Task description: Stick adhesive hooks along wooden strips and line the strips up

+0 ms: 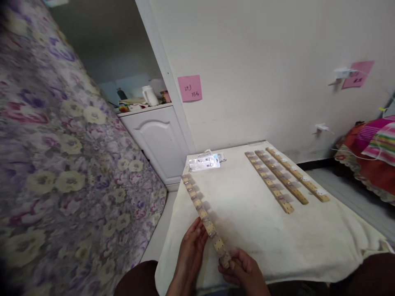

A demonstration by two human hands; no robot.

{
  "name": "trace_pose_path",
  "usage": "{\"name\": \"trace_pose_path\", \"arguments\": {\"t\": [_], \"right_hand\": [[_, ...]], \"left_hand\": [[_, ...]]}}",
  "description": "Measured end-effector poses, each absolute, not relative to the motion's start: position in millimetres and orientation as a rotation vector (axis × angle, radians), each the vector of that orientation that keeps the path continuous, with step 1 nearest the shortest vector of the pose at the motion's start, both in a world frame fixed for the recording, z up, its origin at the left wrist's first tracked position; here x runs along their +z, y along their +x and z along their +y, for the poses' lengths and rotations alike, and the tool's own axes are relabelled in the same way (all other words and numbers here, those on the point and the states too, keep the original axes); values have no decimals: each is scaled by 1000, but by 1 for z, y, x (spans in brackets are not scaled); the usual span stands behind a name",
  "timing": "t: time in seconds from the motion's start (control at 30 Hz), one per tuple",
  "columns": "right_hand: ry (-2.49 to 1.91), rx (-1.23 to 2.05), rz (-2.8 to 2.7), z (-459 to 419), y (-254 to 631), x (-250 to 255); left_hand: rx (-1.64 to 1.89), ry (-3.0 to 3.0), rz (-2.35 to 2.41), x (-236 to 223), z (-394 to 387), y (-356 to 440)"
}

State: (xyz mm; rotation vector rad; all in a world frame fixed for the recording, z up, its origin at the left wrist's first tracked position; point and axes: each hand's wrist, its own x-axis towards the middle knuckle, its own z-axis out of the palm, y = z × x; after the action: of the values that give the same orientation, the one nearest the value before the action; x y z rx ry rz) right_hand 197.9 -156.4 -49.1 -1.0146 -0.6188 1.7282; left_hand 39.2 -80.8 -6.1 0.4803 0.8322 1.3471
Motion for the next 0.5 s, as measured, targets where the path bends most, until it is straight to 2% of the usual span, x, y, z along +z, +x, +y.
{"name": "trace_pose_path", "arguments": {"t": [0.27,0.5], "right_hand": [[-989,1709,-631,-158,209,-41],[-1035,1565,-556,-163,238,-34]], "left_hand": [[1321,548,824,14,-79,51],[1221,624,787,17,-60,97]]}}
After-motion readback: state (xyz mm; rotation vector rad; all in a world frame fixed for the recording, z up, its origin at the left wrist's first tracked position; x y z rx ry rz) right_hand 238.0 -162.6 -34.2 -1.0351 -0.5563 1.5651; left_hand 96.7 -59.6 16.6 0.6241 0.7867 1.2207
